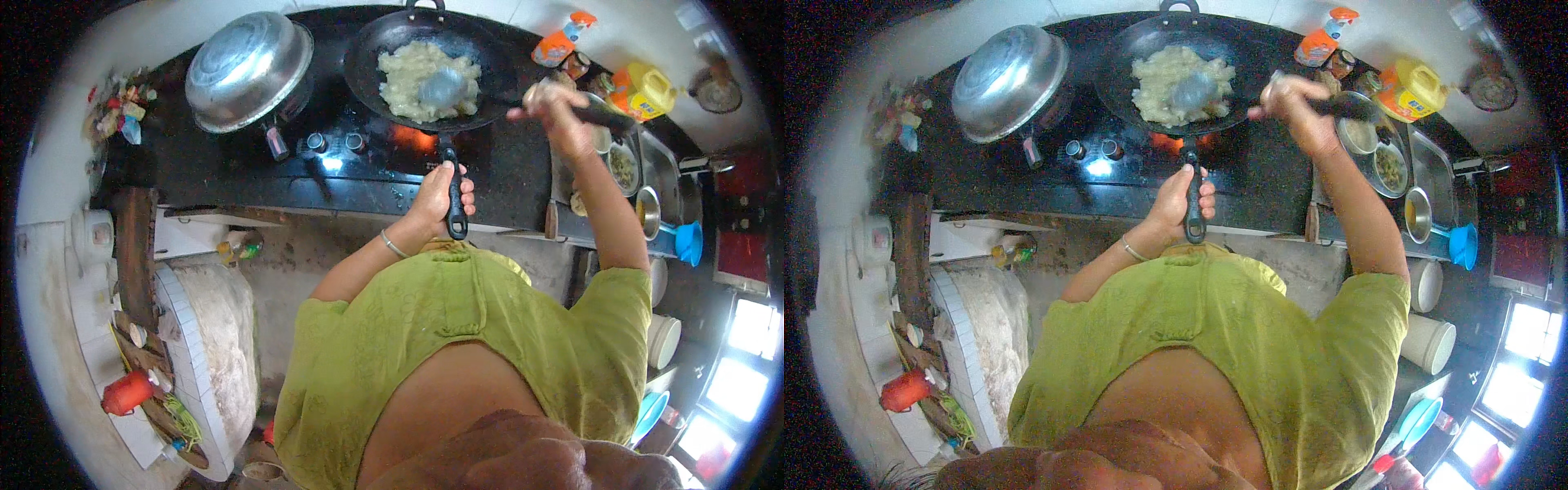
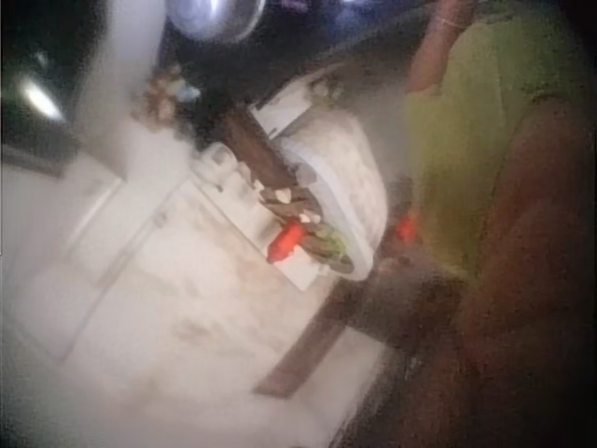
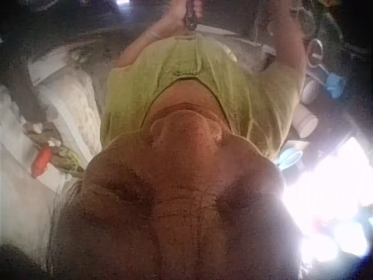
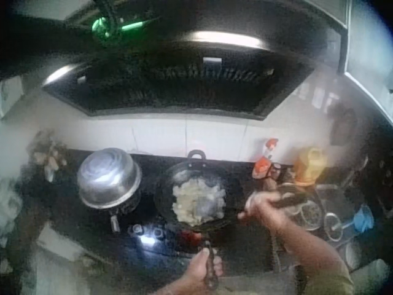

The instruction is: The person stirs a white, dough-like mixture in a frying pan on a gas stove using a spatula. They continuously mix the contents to prevent sticking and ensure even cooking. Finally, they transfer the cooked mixture from the pan onto a wooden cutting board.

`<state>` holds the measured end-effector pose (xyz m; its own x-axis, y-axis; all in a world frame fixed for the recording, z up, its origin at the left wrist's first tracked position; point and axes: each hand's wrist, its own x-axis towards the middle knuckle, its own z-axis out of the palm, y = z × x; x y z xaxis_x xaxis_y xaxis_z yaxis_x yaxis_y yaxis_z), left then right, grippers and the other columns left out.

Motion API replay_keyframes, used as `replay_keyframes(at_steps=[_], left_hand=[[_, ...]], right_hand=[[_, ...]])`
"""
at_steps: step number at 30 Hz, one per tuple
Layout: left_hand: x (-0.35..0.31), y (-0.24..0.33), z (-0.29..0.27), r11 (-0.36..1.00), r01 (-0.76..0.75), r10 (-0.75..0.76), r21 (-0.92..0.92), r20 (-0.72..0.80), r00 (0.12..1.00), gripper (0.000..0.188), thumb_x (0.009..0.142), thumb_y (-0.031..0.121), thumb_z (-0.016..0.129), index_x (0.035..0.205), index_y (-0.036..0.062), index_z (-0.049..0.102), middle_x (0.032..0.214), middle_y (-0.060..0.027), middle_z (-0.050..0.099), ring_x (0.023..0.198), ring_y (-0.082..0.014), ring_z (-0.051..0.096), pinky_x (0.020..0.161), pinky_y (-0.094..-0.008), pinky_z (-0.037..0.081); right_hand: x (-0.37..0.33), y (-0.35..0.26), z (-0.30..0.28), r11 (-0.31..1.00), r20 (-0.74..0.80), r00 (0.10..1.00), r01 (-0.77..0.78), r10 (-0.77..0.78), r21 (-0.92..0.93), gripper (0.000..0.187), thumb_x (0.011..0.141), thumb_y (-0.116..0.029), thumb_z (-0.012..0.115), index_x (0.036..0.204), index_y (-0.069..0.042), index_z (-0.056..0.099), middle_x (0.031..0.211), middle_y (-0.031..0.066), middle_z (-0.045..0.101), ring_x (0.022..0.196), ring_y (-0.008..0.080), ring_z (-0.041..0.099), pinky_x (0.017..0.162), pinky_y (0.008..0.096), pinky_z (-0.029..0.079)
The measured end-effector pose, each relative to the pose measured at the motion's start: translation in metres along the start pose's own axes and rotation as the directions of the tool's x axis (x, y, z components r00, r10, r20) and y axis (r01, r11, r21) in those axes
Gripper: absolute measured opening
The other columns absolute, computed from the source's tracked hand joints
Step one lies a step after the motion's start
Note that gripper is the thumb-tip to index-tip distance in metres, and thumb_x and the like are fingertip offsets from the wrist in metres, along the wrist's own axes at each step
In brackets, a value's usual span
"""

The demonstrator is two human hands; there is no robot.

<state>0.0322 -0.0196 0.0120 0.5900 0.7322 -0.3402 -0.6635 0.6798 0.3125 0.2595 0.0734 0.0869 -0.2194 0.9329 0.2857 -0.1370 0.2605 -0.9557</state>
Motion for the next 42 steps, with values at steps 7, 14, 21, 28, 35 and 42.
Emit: replay_keyframes(at_steps=[7,14,21,28,35,42], left_hand=[[-0.002,0.002,0.003,1.0,0.004,-0.004,0.028,0.002,1.0,0.025,0.092,0.035,0.038,0.093,0.0108,0.042,0.069,-0.0038,0.043,0.056,-0.0136,0.041,0.05,-0.0286,0.039],[-0.004,0.003,-0.002,1.0,-0.006,0.006,0.026,0.008,1.0,0.025,0.092,0.035,0.038,0.093,0.01,0.041,0.069,-0.0043,0.043,0.056,-0.014,0.042,0.051,-0.0293,0.04],[-0.004,0.002,0.002,0.999,0.004,-0.005,0.036,0.014,1.0,0.025,0.092,0.035,0.037,0.094,0.0103,0.04,0.07,-0.0045,0.044,0.056,-0.0141,0.042,0.051,-0.0296,0.04],[-0.002,0.003,-0.001,0.999,-0.015,0.014,0.052,0.007,1.0,0.026,0.092,0.036,0.038,0.094,0.0103,0.04,0.07,-0.0043,0.044,0.057,-0.0141,0.042,0.052,-0.0299,0.041],[-0.003,0.003,-0.001,0.999,-0.001,-0.001,0.048,0.044,0.999,0.026,0.092,0.036,0.037,0.094,0.0102,0.041,0.07,-0.004,0.044,0.058,-0.0141,0.043,0.052,-0.03,0.041],[-0.005,0.002,-0.006,1.0,-0.009,0.009,0.027,0.029,1.0,0.026,0.092,0.036,0.036,0.095,0.0098,0.041,0.071,-0.0045,0.044,0.058,-0.0147,0.043,0.052,-0.0301,0.041]], right_hand=[[-0.007,0.011,0.013,0.972,0.022,0.999,0.047,-0.043,-0.232,0.034,0.091,-0.022,0.044,0.067,0.0,0.052,0.069,0.0033,0.049,0.063,0.0099,0.048,0.068,0.0329,0.052],[0.014,-0.075,0.025,0.894,0.11,0.994,0.046,0.003,-0.446,0.031,0.089,-0.024,0.049,0.07,0.0,0.054,0.069,0.004,0.053,0.069,0.0099,0.056,0.066,0.0284,0.052],[-0.015,-0.016,0.018,0.991,0.003,0.998,-0.054,0.055,-0.123,0.034,0.09,-0.027,0.045,0.068,-0.002,0.049,0.067,0.0034,0.047,0.062,0.0096,0.046,0.068,0.0346,0.053],[0.038,-0.074,0.022,0.969,-0.22,0.946,-0.247,0.238,-0.012,0.031,0.087,-0.03,0.049,0.063,-0.012,0.039,0.059,-0.0009,0.034,0.059,0.0119,0.044,0.059,0.0385,0.054],[0.036,-0.016,0.053,0.993,-0.101,0.995,0.0,0.013,0.121,0.034,0.089,-0.026,0.046,0.063,-0.005,0.045,0.065,0.0042,0.046,0.062,0.0131,0.048,0.068,0.0406,0.053],[0.017,-0.023,0.049,0.991,-0.066,0.989,-0.134,0.133,-0.009,0.034,0.091,-0.026,0.042,0.065,-0.004,0.044,0.065,0.0029,0.041,0.062,0.0111,0.044,0.067,0.0359,0.053]])
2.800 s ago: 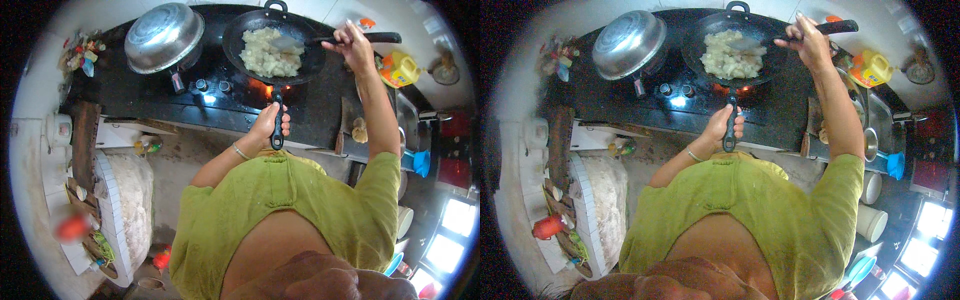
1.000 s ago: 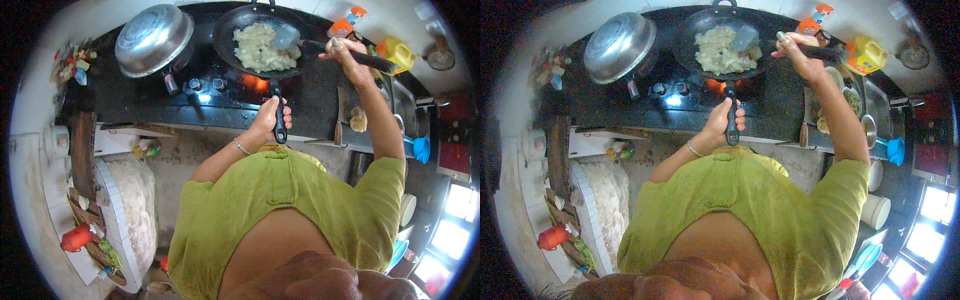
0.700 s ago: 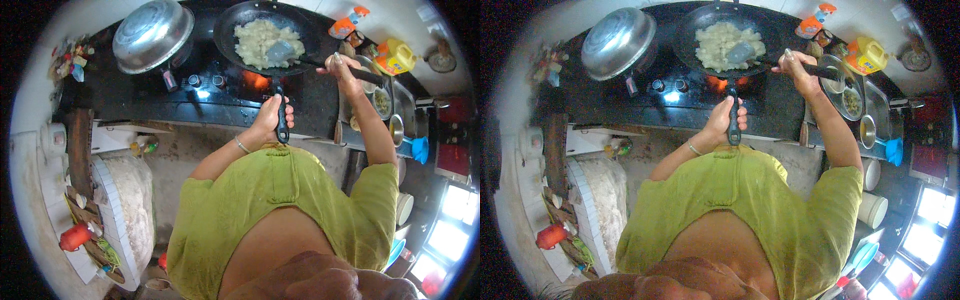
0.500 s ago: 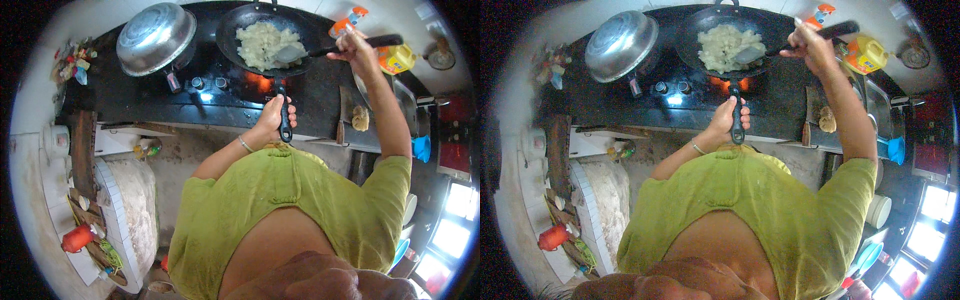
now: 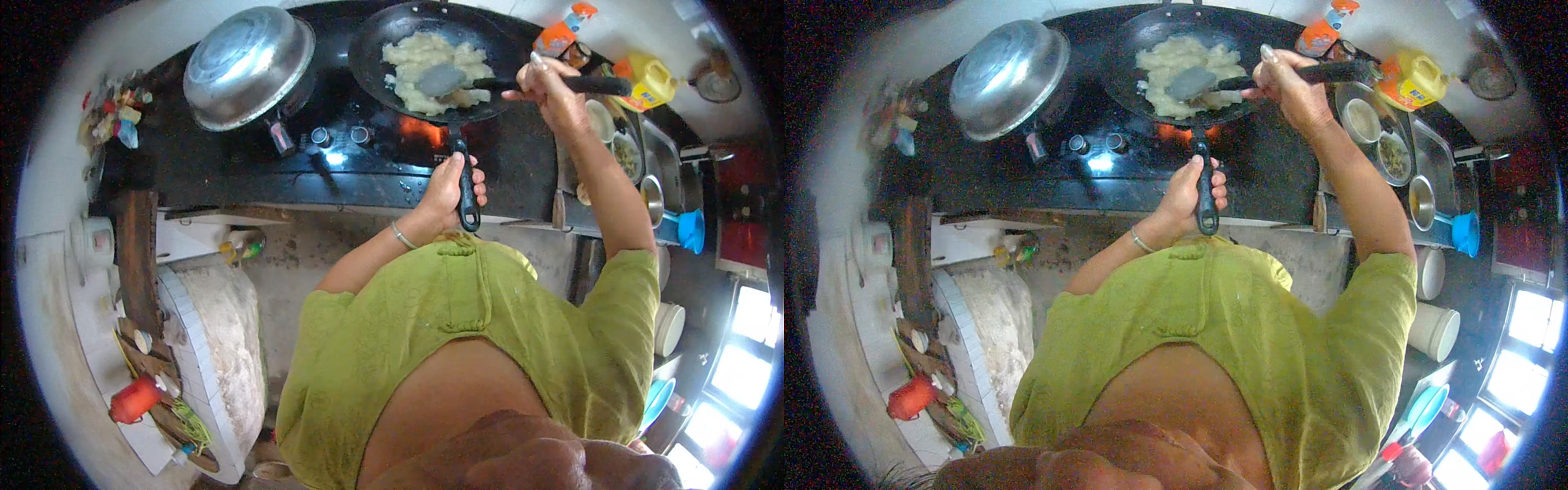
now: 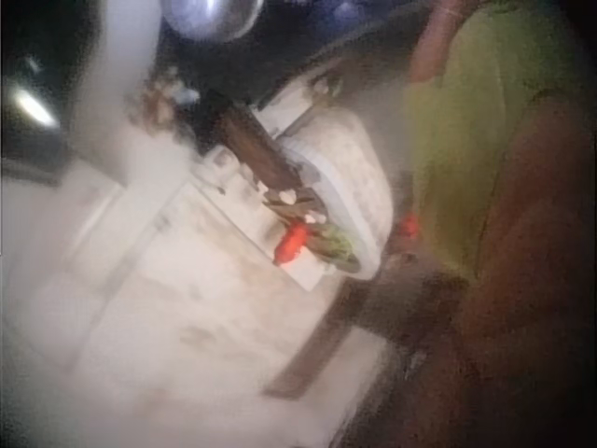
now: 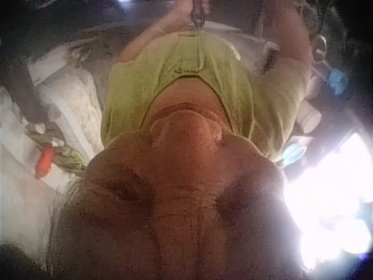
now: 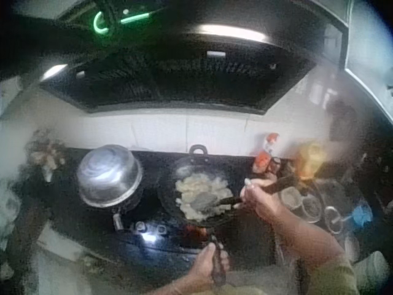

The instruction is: The person stirs a white, dough-like mixture in a frying pan on a gas stove using a spatula. They continuously mix the contents to prevent sticking and ensure even cooking. Finally, they transfer the cooked mixture from the pan onto a wooden cutting board.

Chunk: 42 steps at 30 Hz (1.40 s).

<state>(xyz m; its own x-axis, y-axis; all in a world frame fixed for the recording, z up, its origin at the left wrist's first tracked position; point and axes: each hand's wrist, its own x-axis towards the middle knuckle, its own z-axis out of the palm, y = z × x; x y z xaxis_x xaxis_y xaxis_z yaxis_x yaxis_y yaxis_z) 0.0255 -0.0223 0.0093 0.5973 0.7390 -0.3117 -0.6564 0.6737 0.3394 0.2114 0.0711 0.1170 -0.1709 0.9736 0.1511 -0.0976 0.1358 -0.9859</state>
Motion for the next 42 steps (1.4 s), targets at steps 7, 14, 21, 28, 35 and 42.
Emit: replay_keyframes(at_steps=[7,14,21,28,35,42], left_hand=[[0.004,0.001,0.009,1.0,0.016,-0.015,0.007,-0.014,1.0,0.027,0.092,0.036,0.037,0.093,0.0098,0.041,0.069,-0.0041,0.044,0.057,-0.0147,0.043,0.051,-0.03,0.041],[0.008,-0.007,0.007,1.0,-0.025,0.025,-0.005,-0.018,1.0,0.026,0.091,0.036,0.039,0.092,0.0105,0.04,0.068,-0.0047,0.045,0.057,-0.016,0.046,0.051,-0.0323,0.043],[0.018,-0.01,-0.006,0.998,-0.057,0.054,0.032,0.109,0.993,0.037,0.093,0.04,0.03,0.106,0.008,0.044,0.087,-0.0095,0.055,0.078,-0.0245,0.057,0.068,-0.04,0.048],[-0.014,0.0,-0.013,0.978,0.206,-0.192,-0.022,0.285,0.939,0.057,0.09,0.051,0.02,0.123,0.0079,0.037,0.111,-0.0152,0.052,0.104,-0.0309,0.052,0.086,-0.0459,0.043],[-0.025,-0.003,-0.025,0.942,0.32,-0.279,-0.098,0.3,0.912,0.057,0.088,0.054,0.025,0.124,0.0108,0.035,0.115,-0.0172,0.049,0.106,-0.031,0.05,0.085,-0.0515,0.043],[-0.033,-0.015,-0.041,0.909,0.399,-0.348,-0.123,0.305,0.887,0.058,0.085,0.055,0.035,0.123,0.0112,0.037,0.116,-0.016,0.05,0.107,-0.0299,0.05,0.086,-0.0493,0.043]], right_hand=[[-0.015,0.014,0.009,0.999,-0.037,0.998,0.041,-0.042,-0.025,0.032,0.09,-0.023,0.046,0.066,-0.001,0.05,0.065,0.0028,0.047,0.058,0.009,0.048,0.063,0.0323,0.054],[-0.022,-0.051,0.027,0.614,0.501,0.857,0.463,-0.124,-0.64,0.019,0.084,-0.015,0.051,0.073,0.001,0.051,0.071,0.0094,0.049,0.074,0.023,0.052,0.063,0.0318,0.044],[-0.036,-0.006,0.053,0.339,0.791,0.603,0.727,0.101,-0.597,0.03,0.061,0.003,0.061,0.089,0.001,0.049,0.108,0.0179,0.051,0.116,0.0386,0.04,0.092,0.0411,0.04],[-0.063,0.005,0.056,0.362,0.52,0.854,0.477,0.026,-0.801,0.058,0.059,0.005,0.062,0.114,-0.004,0.045,0.125,0.0164,0.043,0.12,0.0357,0.037,0.098,0.0402,0.035],[-0.105,0.016,0.05,0.727,-0.047,0.994,-0.106,0.1,-0.678,0.061,0.074,0.009,0.051,0.129,-0.01,0.034,0.131,0.009,0.037,0.116,0.0227,0.042,0.089,0.0332,0.042],[-0.16,0.044,0.046,0.935,-0.324,0.926,-0.273,0.193,-0.226,0.044,0.085,-0.003,0.047,0.127,-0.006,0.036,0.118,0.0105,0.051,0.092,0.0175,0.059,0.074,0.0255,0.048]])
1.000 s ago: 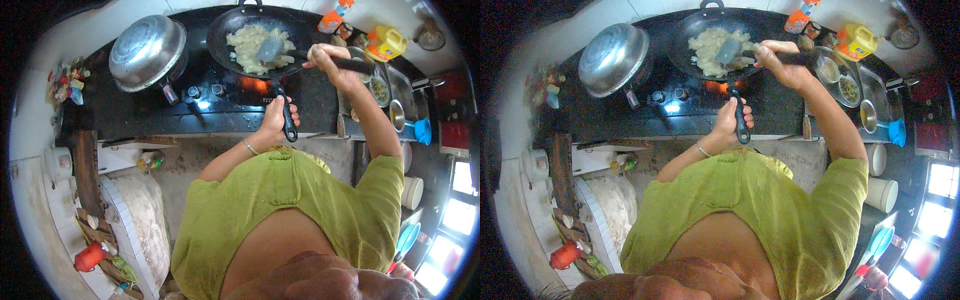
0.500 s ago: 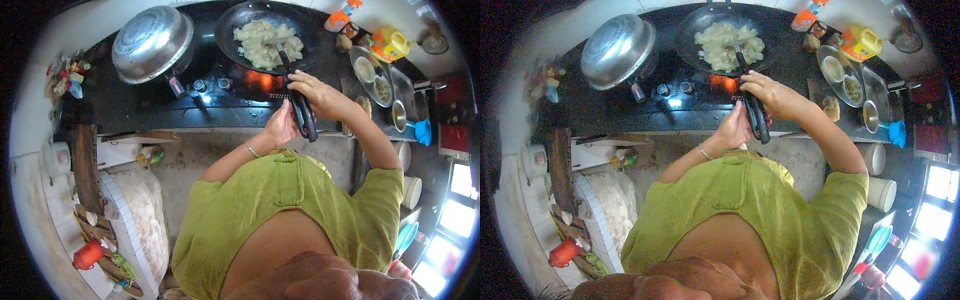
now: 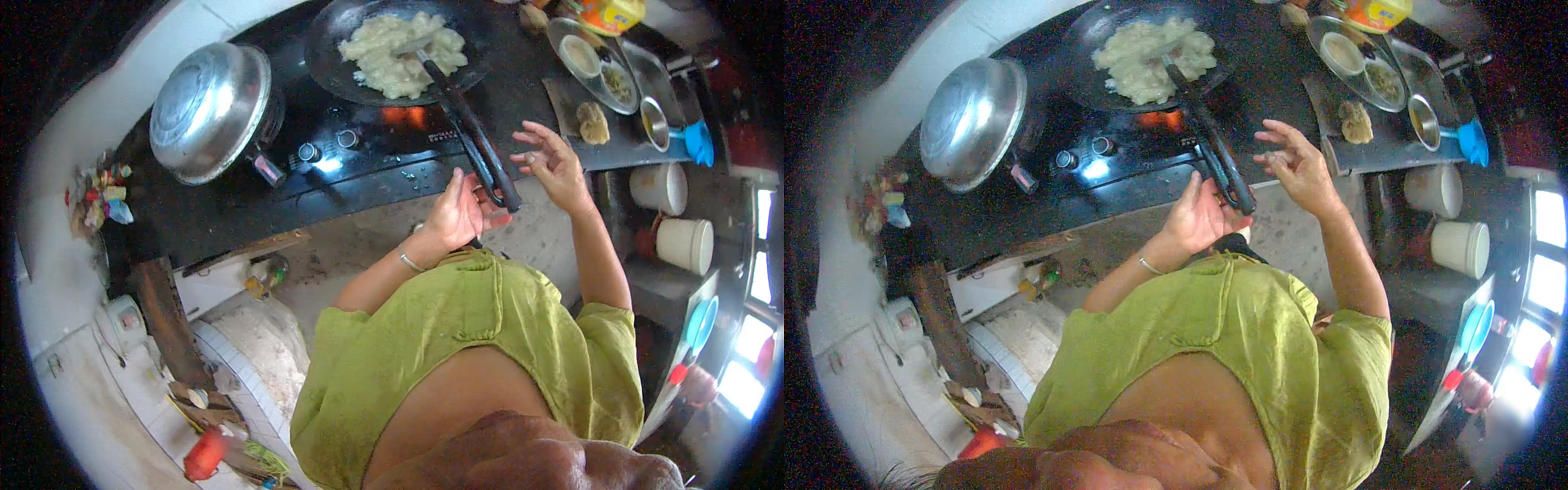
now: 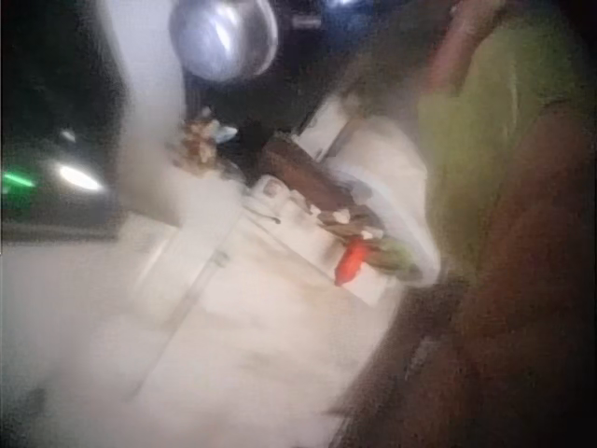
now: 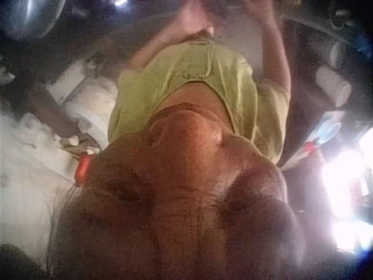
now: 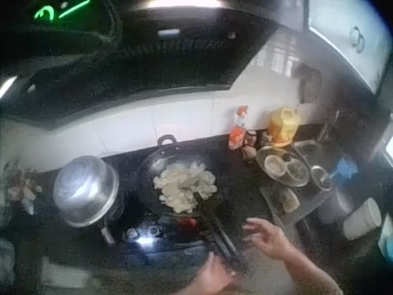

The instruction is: The person stirs a white, dough-like mixture in a frying pan on a gas stove using a spatula. They continuously mix the contents to prevent sticking and ensure even cooking. Finally, they transfer the cooked mixture from the pan onto a wooden cutting board.

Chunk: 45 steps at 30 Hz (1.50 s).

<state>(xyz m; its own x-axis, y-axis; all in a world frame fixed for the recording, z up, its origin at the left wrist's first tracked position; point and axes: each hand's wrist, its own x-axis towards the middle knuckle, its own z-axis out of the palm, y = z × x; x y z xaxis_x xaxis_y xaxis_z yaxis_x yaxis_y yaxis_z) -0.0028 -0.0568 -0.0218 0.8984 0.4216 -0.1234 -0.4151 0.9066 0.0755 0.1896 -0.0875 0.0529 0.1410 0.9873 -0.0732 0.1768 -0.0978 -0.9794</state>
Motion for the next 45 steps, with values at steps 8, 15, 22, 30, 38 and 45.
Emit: replay_keyframes(at_steps=[8,15,22,30,38,45], left_hand=[[-0.009,-0.023,0.015,0.999,0.006,-0.004,0.051,-0.051,0.999,0.058,0.086,0.052,0.038,0.123,0.0082,0.038,0.12,-0.016,0.047,0.113,-0.0302,0.045,0.092,-0.046,0.039],[-0.035,-0.117,-0.003,0.998,0.053,-0.046,0.022,-0.225,0.973,0.055,0.089,0.047,0.035,0.123,0.0041,0.04,0.123,-0.0162,0.045,0.116,-0.0285,0.042,0.095,-0.0428,0.036],[-0.002,-0.237,0.007,0.972,0.221,-0.182,0.079,-0.337,0.924,0.05,0.088,0.047,0.039,0.116,0.0057,0.044,0.116,-0.0155,0.049,0.11,-0.0267,0.046,0.094,-0.0411,0.038],[0.037,-0.323,0.011,0.891,0.427,-0.396,0.157,-0.192,0.898,0.049,0.087,0.047,0.042,0.116,0.0075,0.045,0.115,-0.0155,0.05,0.11,-0.0267,0.046,0.093,-0.0413,0.038],[0.053,-0.34,0.016,0.871,0.464,-0.41,0.16,-0.283,0.867,0.05,0.088,0.045,0.039,0.116,0.0044,0.045,0.116,-0.017,0.048,0.11,-0.0275,0.046,0.092,-0.0412,0.038],[0.058,-0.336,0.02,0.888,0.427,-0.378,0.168,-0.262,0.888,0.047,0.089,0.043,0.039,0.114,0.0032,0.045,0.115,-0.0172,0.049,0.108,-0.0266,0.047,0.091,-0.039,0.04]], right_hand=[[-0.061,0.036,-0.029,0.961,-0.014,0.99,-0.131,0.138,0.246,0.032,0.087,-0.005,0.047,0.118,-0.004,0.046,0.103,0.0093,0.059,0.086,0.0141,0.06,0.07,0.0247,0.048],[-0.155,0.078,-0.105,0.943,-0.137,0.984,-0.059,0.11,0.328,0.028,0.087,-0.007,0.045,0.115,-0.003,0.049,0.099,0.0088,0.06,0.084,0.0141,0.06,0.07,0.0249,0.048],[-0.297,0.154,-0.171,0.842,-0.357,0.875,-0.099,0.328,0.53,0.025,0.087,-0.011,0.047,0.11,-0.002,0.053,0.093,0.0091,0.062,0.077,0.0155,0.06,0.067,0.0262,0.049],[-0.425,0.227,-0.21,0.708,-0.443,0.688,-0.146,0.574,0.691,0.023,0.087,-0.016,0.049,0.106,-0.004,0.055,0.091,0.0091,0.062,0.078,0.0152,0.06,0.063,0.0273,0.05],[-0.456,0.286,-0.214,0.632,-0.448,0.555,-0.191,0.7,0.751,0.021,0.087,-0.016,0.049,0.104,-0.006,0.055,0.088,0.0083,0.062,0.072,0.0161,0.06,0.059,0.028,0.049],[-0.501,0.385,-0.201,0.481,-0.367,0.343,-0.359,0.865,0.799,0.02,0.083,-0.011,0.05,0.1,0.0,0.05,0.071,0.0134,0.058,0.052,0.0201,0.054,0.042,0.0325,0.044]])
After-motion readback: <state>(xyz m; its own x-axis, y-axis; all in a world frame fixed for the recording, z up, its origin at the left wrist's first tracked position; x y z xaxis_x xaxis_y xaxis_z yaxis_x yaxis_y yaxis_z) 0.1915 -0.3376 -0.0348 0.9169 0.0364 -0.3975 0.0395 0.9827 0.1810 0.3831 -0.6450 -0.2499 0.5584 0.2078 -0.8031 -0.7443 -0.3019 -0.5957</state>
